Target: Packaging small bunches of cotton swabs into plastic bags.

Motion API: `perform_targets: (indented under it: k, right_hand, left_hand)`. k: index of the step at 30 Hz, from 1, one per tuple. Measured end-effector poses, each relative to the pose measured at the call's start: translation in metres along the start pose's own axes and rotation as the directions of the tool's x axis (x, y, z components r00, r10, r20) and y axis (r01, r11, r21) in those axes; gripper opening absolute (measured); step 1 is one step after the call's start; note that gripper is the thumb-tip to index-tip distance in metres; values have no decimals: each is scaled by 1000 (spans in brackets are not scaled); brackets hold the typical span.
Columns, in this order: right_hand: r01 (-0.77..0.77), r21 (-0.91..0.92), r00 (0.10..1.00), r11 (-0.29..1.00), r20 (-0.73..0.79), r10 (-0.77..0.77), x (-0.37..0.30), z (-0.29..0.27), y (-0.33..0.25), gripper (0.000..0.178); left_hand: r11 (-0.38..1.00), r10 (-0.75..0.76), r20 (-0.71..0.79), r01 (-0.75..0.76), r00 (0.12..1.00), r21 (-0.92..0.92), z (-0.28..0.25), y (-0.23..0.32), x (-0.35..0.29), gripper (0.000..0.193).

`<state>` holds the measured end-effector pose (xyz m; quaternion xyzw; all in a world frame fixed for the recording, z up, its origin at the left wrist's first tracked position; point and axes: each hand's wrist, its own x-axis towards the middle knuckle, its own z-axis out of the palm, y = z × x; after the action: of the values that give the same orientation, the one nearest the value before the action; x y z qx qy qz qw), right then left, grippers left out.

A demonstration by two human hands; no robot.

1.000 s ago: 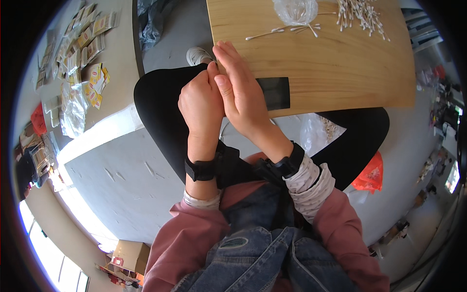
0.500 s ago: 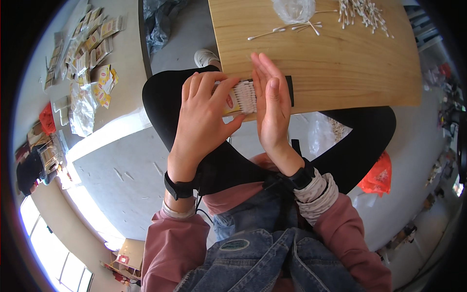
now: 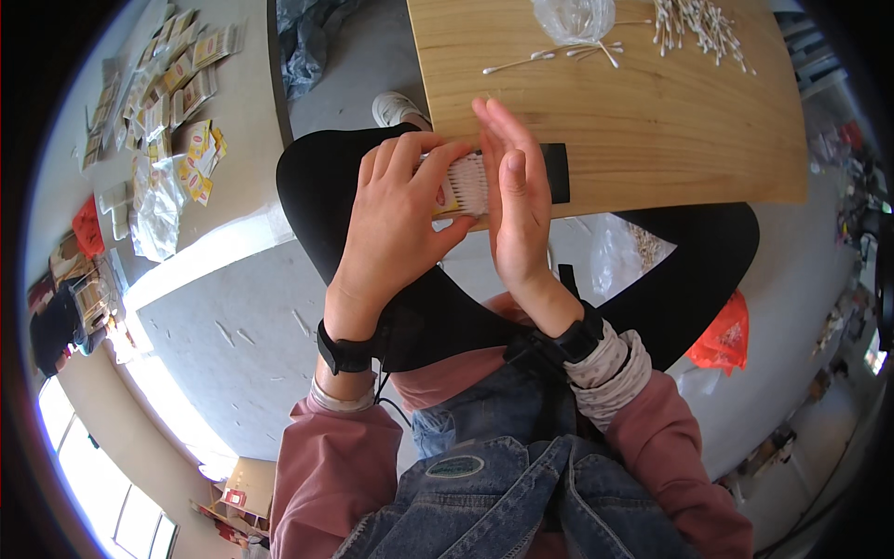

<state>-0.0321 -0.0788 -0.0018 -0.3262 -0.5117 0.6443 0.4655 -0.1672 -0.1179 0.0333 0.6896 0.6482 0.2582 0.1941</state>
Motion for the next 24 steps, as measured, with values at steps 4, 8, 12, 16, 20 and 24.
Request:
perform_targets:
  k: [4,8,12,16,20,24]
  right_hand:
    - [-20,27,999,999,34,19,0,3,-1,60]
    - [-27,36,995,999,96,24,0,9,-5,58]
    - [-35,156,999,987,-19,39,-1,12,-6,54]
    - [-43,71,980,997,-192,56,-22,9,-20,46]
    - [-284,134,932,949,-196,306,-45,-13,-38,38]
    - [-525,204,832,826,-82,549,-69,-19,-40,33]
  left_hand:
    - [999,29,-20,-28,999,43,0,0,1,61]
    - [997,51,-18,-50,999,56,-1,2,4,58]
    - [987,-68,118,84,991,-136,-12,0,14,49]
    - [959,-242,144,259,960,-115,-16,-2,29,41]
    - [926,-377,267,368,887,86,-24,4,36,40]
    - [862,-502,327,494,801,114,-44,-10,20,41]
